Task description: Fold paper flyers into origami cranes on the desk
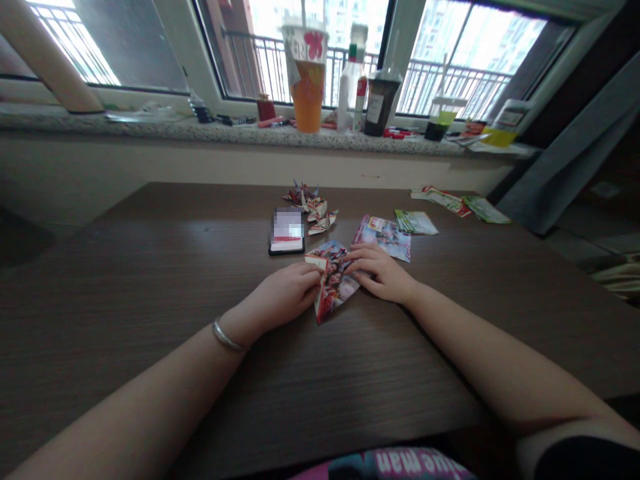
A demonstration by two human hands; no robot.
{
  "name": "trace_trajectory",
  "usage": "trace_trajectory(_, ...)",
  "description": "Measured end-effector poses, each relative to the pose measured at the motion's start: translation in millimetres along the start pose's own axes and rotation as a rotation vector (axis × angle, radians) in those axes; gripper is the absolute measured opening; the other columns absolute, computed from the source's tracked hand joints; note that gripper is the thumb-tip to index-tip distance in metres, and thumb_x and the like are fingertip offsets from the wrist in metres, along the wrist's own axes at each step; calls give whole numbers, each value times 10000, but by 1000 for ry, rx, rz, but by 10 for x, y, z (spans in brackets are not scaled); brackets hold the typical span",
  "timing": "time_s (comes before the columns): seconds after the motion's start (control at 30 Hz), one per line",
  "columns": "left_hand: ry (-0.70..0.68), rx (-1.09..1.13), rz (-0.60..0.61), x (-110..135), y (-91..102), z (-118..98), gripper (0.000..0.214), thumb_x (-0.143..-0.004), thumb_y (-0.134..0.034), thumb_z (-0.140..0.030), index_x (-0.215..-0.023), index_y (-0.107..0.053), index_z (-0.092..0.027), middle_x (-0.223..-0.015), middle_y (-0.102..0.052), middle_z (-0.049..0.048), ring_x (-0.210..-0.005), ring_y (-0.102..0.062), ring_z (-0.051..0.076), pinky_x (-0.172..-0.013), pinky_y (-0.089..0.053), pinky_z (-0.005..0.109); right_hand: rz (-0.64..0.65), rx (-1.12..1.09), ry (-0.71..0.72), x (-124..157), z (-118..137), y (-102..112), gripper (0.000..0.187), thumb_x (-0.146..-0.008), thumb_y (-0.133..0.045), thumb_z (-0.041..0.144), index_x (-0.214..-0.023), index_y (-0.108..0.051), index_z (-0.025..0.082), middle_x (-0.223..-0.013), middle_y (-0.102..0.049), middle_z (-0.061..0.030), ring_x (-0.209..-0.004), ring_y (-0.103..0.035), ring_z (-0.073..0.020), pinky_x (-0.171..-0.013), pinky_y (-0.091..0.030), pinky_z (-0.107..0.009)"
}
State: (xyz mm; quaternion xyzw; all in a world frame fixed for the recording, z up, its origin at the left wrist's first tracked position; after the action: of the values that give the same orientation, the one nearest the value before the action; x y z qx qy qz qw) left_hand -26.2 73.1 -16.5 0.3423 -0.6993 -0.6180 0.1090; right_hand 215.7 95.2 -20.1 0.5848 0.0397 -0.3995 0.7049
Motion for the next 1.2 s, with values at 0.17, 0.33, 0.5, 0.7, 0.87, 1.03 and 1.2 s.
trace_trajectory(0.17,1,-44,-45,6,18,9,220,-891,-576,-290,-1092,-619,-211,-1263,-591,66,-1235,-490,244,-1092,-370,445,39,-17,20,2,14,0,193,-866,-587,271,-1035,-671,229,-1154,-666,-68,-1193,-540,-229,-1067,-371,-496)
trace_trajectory(0.33,48,-99,-58,10,-9,52,200,-895,-583,-261,-1079,-650,-220,-1177,-638,64,-1165,-535,259,-1019,-415,466,72,-20,55,-3,22,-2,293,-802,-679,339,-1081,-667,248,-1168,-665,-55,-1215,-524,-241,-1073,-375,-491)
trace_trajectory(0.5,34,-88,-56,6,-3,46,199,-910,-542,-248,-1068,-659,-214,-1134,-654,65,-1136,-548,244,-1017,-410,453,87,-23,104,3,-7,-19,306,-804,-674,295,-1105,-669,235,-1162,-670,-64,-1179,-552,-219,-1046,-413,-442)
trace_trajectory(0.7,13,-52,7,36,-5,27,337,-905,-547,-362,-1206,-603,-220,-1287,-581,91,-1223,-496,263,-1060,-371,472,89,59,124,11,-8,6,169,-873,-608,287,-1004,-707,249,-1071,-714,-35,-1120,-586,-199,-1005,-437,-420)
trace_trajectory(0.87,-28,-95,7,27,-2,13,400,-911,-533,-424,-1261,-574,-235,-1389,-508,94,-1326,-384,304,-1086,-300,525,145,272,164,-8,142,45,195,-922,-544,330,-975,-724,276,-1049,-729,-13,-1063,-606,-212,-1024,-388,-441)
trace_trajectory(1.03,-19,-80,-30,-7,37,24,199,-915,-531,-265,-1052,-666,-214,-1097,-665,70,-1112,-559,248,-1034,-352,491,200,302,156,8,241,13,249,-946,-491,348,-984,-719,256,-972,-737,-27,-894,-648,-181,-782,-476,-312)
trace_trajectory(1.2,-3,-79,-4,13,18,63,220,-923,-542,-305,-1096,-645,-218,-1163,-667,54,-1208,-506,283,-1036,-345,525,217,318,74,4,352,-8,237,-937,-492,322,-1013,-702,242,-934,-743,-24,-829,-667,-172,-705,-466,-284)
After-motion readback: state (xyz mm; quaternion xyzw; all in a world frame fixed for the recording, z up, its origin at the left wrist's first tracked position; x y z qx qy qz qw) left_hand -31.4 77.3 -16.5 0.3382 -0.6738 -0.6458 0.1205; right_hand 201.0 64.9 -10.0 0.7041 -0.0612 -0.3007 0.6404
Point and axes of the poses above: each hand's wrist, its own x-axis away from the middle knuckle, its own y-axis out of the back of the hand, z = x × y, the point moved 1 cm from there along -x, towards the middle knuckle
